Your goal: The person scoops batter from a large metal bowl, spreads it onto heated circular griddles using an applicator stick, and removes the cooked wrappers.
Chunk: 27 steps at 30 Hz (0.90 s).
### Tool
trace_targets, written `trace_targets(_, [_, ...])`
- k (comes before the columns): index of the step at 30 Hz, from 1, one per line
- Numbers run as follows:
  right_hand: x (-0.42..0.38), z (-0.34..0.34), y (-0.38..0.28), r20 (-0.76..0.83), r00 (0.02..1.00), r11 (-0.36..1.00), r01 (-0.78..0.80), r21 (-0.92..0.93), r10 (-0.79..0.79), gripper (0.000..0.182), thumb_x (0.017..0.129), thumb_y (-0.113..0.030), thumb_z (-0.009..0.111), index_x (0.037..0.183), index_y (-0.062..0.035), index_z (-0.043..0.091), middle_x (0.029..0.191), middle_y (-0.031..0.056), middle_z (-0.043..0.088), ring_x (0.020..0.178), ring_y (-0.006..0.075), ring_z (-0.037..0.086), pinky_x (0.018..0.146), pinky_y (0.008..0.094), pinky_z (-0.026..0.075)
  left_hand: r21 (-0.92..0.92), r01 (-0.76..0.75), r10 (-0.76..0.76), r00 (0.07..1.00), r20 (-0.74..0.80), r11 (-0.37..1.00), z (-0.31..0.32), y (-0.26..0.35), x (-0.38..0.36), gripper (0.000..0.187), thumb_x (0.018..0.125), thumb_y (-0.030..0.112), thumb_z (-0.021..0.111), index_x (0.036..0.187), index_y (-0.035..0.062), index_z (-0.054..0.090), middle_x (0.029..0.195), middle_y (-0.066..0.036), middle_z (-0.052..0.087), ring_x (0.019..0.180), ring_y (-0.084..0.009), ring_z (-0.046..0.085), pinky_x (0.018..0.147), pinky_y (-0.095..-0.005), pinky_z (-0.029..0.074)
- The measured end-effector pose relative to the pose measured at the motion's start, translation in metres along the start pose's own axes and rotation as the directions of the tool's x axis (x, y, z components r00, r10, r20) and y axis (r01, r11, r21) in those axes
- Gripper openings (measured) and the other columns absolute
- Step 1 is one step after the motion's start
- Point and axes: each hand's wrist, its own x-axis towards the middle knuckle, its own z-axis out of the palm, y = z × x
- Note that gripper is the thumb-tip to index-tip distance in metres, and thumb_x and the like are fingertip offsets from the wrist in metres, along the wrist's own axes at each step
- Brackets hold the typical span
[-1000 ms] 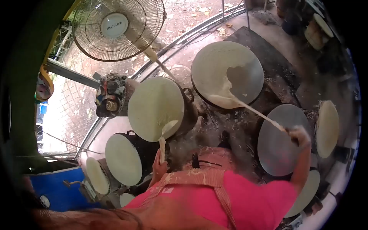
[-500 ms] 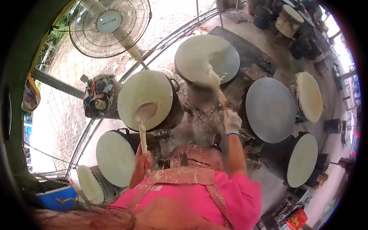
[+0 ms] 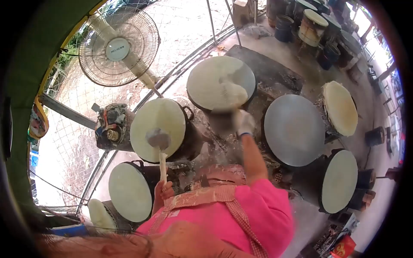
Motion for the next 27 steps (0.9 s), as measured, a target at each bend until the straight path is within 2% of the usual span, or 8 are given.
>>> trace_targets(3, [-0.043, -0.010, -0.020, 0.256, 0.956, 0.979, 0.177, -0.105, -0.145, 0.030, 0.085, -0.040, 0.056, 0.086, -0.0117, 0.067, 0.078, 0.0180, 0.064, 0.077, 0.0378, 0.061, 0.068, 0.0482, 0.048, -0.008, 0.033, -0.034, 0.998, -0.052, 0.999, -0.006, 0.008, 0.024, 0.044, 0.096, 0.017, 0.045, 0.135, 0.0288, 0.031, 0.064, -0.003, 0.041, 0.041, -0.0079, 0.038, 0.036, -0.0205, 0.034])
trace_targets(8, [0.008, -0.043, 0.035, 0.077, 0.990, 0.964, -0.099, -0.245, 0.121, 0.027, 0.085, -0.035, 0.058, 0.091, -0.0111, 0.068, 0.084, 0.0176, 0.064, 0.083, 0.0381, 0.060, 0.071, 0.0467, 0.047, 0.102, 0.009, 0.024, 0.949, -0.316, 0.995, 0.000, 0.016, 0.049, 0.042, 0.095, 0.016, 0.045, 0.133, 0.0283, 0.032, 0.063, -0.002, 0.040, 0.041, -0.0076, 0.037, 0.035, -0.0203, 0.033])
trace_targets(10, [0.030, -0.039, -0.009, -0.011, 0.981, 0.979, -0.195, -0.051, 0.195, 0.022, 0.085, -0.029, 0.057, 0.093, -0.0120, 0.068, 0.084, 0.0197, 0.064, 0.084, 0.0390, 0.060, 0.071, 0.0469, 0.047, 0.126, 0.011, 0.042, 0.913, -0.405, 0.992, -0.003, 0.017, 0.061, 0.041, 0.095, 0.015, 0.045, 0.132, 0.0282, 0.033, 0.063, -0.002, 0.040, 0.041, -0.0075, 0.037, 0.035, -0.0202, 0.032])
trace_targets(12, [-0.003, -0.021, -0.006, -0.007, 0.993, 0.987, 0.115, -0.114, -0.116, 0.021, 0.085, -0.028, 0.057, 0.093, -0.0129, 0.069, 0.084, 0.0218, 0.064, 0.081, 0.0395, 0.061, 0.071, 0.0458, 0.049, 0.142, 0.016, 0.055, 0.874, -0.482, 0.990, -0.008, 0.021, 0.074, 0.041, 0.094, 0.015, 0.045, 0.131, 0.0280, 0.033, 0.063, -0.002, 0.040, 0.041, -0.0074, 0.037, 0.035, -0.0201, 0.032])
trace_targets(14, [-0.052, -0.031, 0.005, 0.302, 0.950, 0.951, 0.166, -0.260, -0.083, 0.021, 0.087, -0.028, 0.055, 0.093, -0.0134, 0.069, 0.081, 0.0228, 0.064, 0.076, 0.0396, 0.061, 0.069, 0.0452, 0.050, 0.163, 0.040, 0.054, 0.842, -0.537, 0.986, -0.015, 0.026, 0.092, 0.040, 0.094, 0.014, 0.045, 0.130, 0.0278, 0.034, 0.062, -0.002, 0.040, 0.041, -0.0073, 0.036, 0.035, -0.0201, 0.032])
trace_targets(19, [0.023, -0.033, 0.027, -0.127, 0.982, 0.990, -0.143, -0.017, 0.140, 0.030, 0.090, -0.032, 0.050, 0.084, -0.0052, 0.062, 0.077, 0.0209, 0.061, 0.074, 0.0403, 0.059, 0.063, 0.0461, 0.045, 0.224, 0.087, 0.075, 0.775, -0.627, 0.971, -0.023, 0.027, 0.125, 0.038, 0.094, 0.013, 0.045, 0.127, 0.0274, 0.035, 0.062, -0.001, 0.039, 0.041, -0.0071, 0.035, 0.035, -0.0198, 0.030])
trace_targets(24, [-0.030, -0.023, 0.030, 0.088, 0.988, 0.942, 0.148, -0.301, -0.127, 0.027, 0.086, -0.034, 0.058, 0.090, -0.0086, 0.066, 0.079, 0.0170, 0.064, 0.075, 0.0368, 0.061, 0.064, 0.0448, 0.046, 0.233, 0.110, 0.080, 0.731, -0.677, 0.966, -0.020, 0.030, 0.131, 0.036, 0.093, 0.012, 0.045, 0.125, 0.0270, 0.036, 0.061, 0.000, 0.039, 0.041, -0.0068, 0.034, 0.034, -0.0196, 0.029])
trace_targets(27, [-0.034, -0.023, 0.059, -0.046, 0.983, 0.981, -0.183, -0.068, 0.180, 0.027, 0.087, -0.035, 0.056, 0.095, -0.0114, 0.068, 0.082, 0.0145, 0.065, 0.075, 0.0336, 0.062, 0.064, 0.0444, 0.046, 0.235, 0.112, 0.086, 0.716, -0.693, 0.965, -0.019, 0.034, 0.125, 0.035, 0.093, 0.011, 0.045, 0.123, 0.0267, 0.037, 0.061, 0.000, 0.039, 0.040, -0.0067, 0.034, 0.034, -0.0195, 0.029])
